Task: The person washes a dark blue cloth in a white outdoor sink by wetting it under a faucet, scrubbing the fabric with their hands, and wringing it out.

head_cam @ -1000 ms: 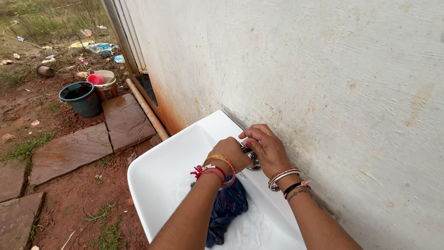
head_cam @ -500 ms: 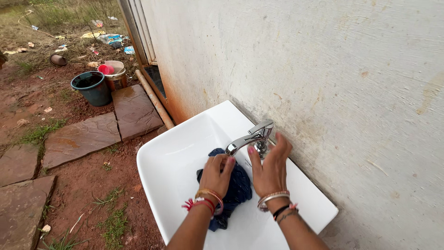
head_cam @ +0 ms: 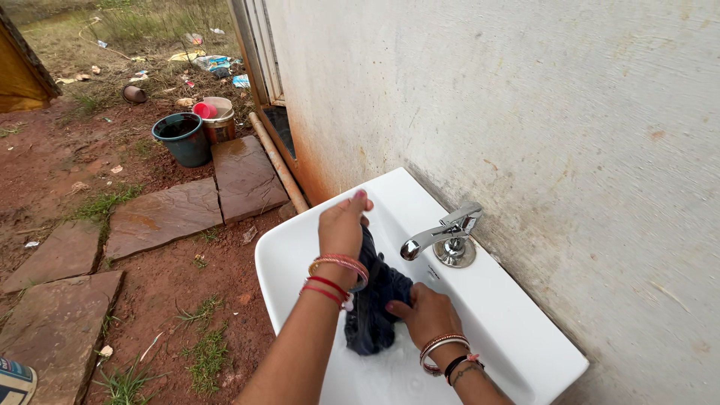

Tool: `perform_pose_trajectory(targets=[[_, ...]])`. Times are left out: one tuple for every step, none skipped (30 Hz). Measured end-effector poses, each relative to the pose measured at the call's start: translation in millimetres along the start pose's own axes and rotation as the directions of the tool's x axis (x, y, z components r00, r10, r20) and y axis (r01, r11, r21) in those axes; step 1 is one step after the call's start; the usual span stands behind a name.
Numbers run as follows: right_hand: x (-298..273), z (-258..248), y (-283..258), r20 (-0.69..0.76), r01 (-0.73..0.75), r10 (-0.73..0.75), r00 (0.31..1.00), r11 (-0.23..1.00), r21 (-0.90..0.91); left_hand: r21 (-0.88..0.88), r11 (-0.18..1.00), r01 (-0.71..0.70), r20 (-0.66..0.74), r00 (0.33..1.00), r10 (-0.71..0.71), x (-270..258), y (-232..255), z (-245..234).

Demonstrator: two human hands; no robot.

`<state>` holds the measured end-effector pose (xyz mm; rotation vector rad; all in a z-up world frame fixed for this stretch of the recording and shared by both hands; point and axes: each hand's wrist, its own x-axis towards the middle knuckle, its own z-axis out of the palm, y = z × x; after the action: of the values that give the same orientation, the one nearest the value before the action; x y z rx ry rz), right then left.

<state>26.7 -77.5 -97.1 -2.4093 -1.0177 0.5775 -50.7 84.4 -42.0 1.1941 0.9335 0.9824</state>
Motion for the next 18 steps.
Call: perform_pose_trajectory(targets=[[2.4,3.1,-6.1,-0.013,0.04,-0.039,0.999,0.997,0.063,-0.079,0.996,-0.034,0.006,0.999,0.034,6.0,9.5,-5.2],[4.2,6.2,-13.0,-0.029,0.08,-0.077,0.997,0.989,0.126,-0.157,0.985,-0.067,0.008,0.998,0.069,9.4,17.2,-10.5],[6.2,9.2,-22.5,0.002,0.047,-0.053,0.999,0.905,0.423,-0.117,0.992,-0.04,0.069,0.996,0.048,11.0,24.1,-15.3],[7.5,12.0,-34.2,0.04,0.003,-0.041,0.998,0.735,0.678,-0.075,0.997,-0.015,0.129,0.991,0.025,11.2,30.1,-21.0],[8.2,13.4,-46.9,0.08,-0.049,-0.042,0.996,0.493,0.869,-0.029,1.0,0.006,0.186,0.982,-0.001,10.9,35.4,-28.0],[8.1,12.0,-58.9,0.077,-0.045,-0.069,0.995,0.381,0.923,0.168,0.984,-0.049,0.232,0.973,0.009,9.1,38.1,-35.8],[7.8,8.4,-70.1,0.072,-0.044,-0.095,0.993,0.265,0.963,0.356,0.928,-0.11,0.278,0.961,0.007,5.6,37.6,-44.6],[8.5,2.7,-81.2,0.064,-0.047,-0.12,0.991,0.144,0.988,0.526,0.832,-0.174,0.321,0.947,-0.005,3.4,35.9,-54.5],[9.6,-4.2,-91.7,0.025,-0.015,-0.155,0.988,0.065,0.998,0.403,0.898,-0.176,0.428,0.903,-0.015,4.3,34.5,-66.3],[10.9,-11.4,-102.0,-0.016,0.014,-0.186,0.982,-0.016,1.0,0.275,0.948,-0.159,0.531,0.847,-0.012,7.0,32.6,-78.4],[13.0,-20.1,-110.9,-0.061,0.041,-0.211,0.976,-0.097,0.994,0.145,0.982,-0.123,0.628,0.778,0.005,8.4,26.6,-85.6],[17.1,-30.4,-120.4,-0.041,-0.008,-0.237,0.971,-0.2,0.98,0.255,0.961,-0.111,0.584,0.81,-0.061,7.8,16.7,-90.2],[21.5,-40.9,-131.3,-0.021,-0.062,-0.266,0.964,-0.299,0.952,0.362,0.928,-0.092,0.528,0.84,-0.123,6.1,5.2,-96.1],[24.1,-51.0,-141.5,-0.005,-0.117,-0.297,0.955,-0.393,0.912,0.464,0.883,-0.068,0.464,0.868,-0.177,4.0,-8.3,-102.2],[24.6,-59.8,-151.2,-0.02,-0.127,-0.342,0.94,-0.403,0.906,0.375,0.922,-0.093,0.443,0.892,-0.09,-0.3,-26.1,-103.4],[24.1,-68.8,-159.2,-0.036,-0.137,-0.385,0.922,-0.412,0.901,0.285,0.95,-0.124,0.412,0.911,-0.004,-3.9,-46.4,-97.7],[23.8,-77.8,-166.0,-0.054,-0.144,-0.426,0.903,-0.421,0.896,0.193,0.968,-0.162,0.373,0.924,0.08,1.9,-61.4,-93.7],[24.0,-85.8,-171.8,-0.057,-0.088,-0.404,0.913,-0.332,0.939,0.122,0.983,-0.139,0.259,0.96,0.104,16.0,-70.5,-94.4]])
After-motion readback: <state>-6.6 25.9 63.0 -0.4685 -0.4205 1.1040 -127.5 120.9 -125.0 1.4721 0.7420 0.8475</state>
